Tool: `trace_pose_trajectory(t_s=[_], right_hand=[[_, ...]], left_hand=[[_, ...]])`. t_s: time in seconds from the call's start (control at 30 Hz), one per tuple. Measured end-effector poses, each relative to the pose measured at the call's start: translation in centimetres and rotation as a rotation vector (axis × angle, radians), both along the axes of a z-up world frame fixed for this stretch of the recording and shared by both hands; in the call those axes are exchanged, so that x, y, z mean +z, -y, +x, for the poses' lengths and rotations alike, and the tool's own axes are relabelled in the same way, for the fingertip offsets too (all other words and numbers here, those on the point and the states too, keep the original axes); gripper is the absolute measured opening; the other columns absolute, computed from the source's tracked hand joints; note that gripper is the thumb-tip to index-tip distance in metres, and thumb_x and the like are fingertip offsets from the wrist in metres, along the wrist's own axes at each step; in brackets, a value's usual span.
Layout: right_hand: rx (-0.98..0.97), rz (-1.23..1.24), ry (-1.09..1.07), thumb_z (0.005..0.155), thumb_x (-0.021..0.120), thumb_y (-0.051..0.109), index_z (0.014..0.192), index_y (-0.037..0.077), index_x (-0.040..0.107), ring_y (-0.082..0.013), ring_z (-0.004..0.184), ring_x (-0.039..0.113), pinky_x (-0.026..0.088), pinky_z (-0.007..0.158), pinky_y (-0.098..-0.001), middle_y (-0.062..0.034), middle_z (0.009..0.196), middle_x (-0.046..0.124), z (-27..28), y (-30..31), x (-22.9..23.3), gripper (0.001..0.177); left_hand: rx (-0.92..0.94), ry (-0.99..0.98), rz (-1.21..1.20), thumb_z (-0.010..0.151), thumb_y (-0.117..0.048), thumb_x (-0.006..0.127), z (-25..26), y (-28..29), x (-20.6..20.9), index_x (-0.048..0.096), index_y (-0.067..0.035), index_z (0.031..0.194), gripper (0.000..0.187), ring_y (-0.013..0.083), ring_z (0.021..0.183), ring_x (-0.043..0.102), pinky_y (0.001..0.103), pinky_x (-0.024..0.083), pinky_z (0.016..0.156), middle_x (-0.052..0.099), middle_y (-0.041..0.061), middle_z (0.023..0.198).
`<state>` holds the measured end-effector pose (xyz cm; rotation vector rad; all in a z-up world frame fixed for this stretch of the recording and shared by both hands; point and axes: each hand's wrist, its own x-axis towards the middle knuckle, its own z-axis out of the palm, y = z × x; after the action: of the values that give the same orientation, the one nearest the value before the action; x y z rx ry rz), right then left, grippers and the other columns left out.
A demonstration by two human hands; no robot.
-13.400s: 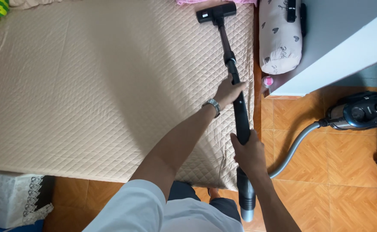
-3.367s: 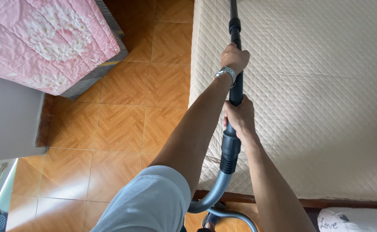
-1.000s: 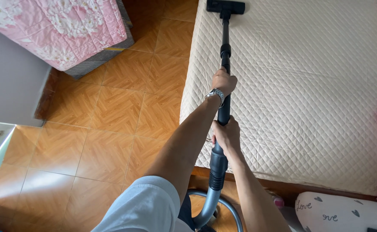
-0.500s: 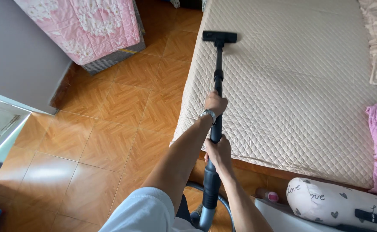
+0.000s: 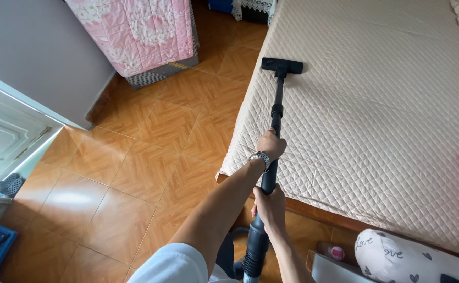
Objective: Vacuuming the surface of a bed using a vacuum cleaner.
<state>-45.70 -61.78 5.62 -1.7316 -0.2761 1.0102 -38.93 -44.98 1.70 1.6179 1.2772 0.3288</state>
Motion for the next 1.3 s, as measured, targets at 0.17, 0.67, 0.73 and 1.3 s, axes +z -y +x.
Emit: trace_pose_trajectory(t_s=[0.17,0.67,0.73,1.3], right_hand=[[-0.02,-0.035,-0.007,0.085,0.067,0.013,0.091,0.0,0.051,-0.017,0.038,0.055,0.047,0.037,-0.0333,-0.0078,0.054,0.054,1.2,-2.5,0.7,0.021],[-0.035,-0.035,0.032,0.088,0.066,0.015,0.089,-0.001,0.049,-0.0181,0.036,0.055,0.045,0.035,-0.0339,-0.0079,0.052,0.053,7.8,-15.8,-0.4,0.024],[-0.039,-0.034,0.034,0.088,0.066,0.015,0.089,-0.001,0.049,-0.0178,0.037,0.054,0.045,0.035,-0.0337,-0.0079,0.052,0.053,8.1,-17.0,-0.5,0.023],[-0.011,-0.046,0.172,0.09,0.065,0.012,0.091,-0.001,0.05,-0.0157,0.04,0.058,0.048,0.038,-0.0309,-0.0081,0.056,0.057,10.0,-18.0,-0.7,0.021]], left_hand=[[-0.052,-0.051,-0.111,0.083,-0.016,0.06,0.9,-1.8,2.2,0.057,-0.002,0.131,0.05,0.0326,0.101,0.074,0.042,0.061,0.085,0.071,0.022,0.115],[-0.096,-0.032,0.014,0.084,-0.02,0.062,9.1,-15.7,-2.1,0.059,-0.002,0.131,0.051,0.0369,0.107,0.07,0.044,0.057,0.09,0.071,0.025,0.116],[-0.11,-0.013,-0.021,0.084,-0.019,0.061,9.3,-16.8,-1.6,0.056,-0.001,0.133,0.053,0.0363,0.105,0.072,0.044,0.059,0.089,0.071,0.025,0.115],[0.015,0.148,-0.288,0.084,-0.021,0.062,10.2,-16.7,0.2,0.031,-0.018,0.155,0.078,0.0271,0.082,0.075,0.04,0.07,0.059,0.066,0.017,0.113]])
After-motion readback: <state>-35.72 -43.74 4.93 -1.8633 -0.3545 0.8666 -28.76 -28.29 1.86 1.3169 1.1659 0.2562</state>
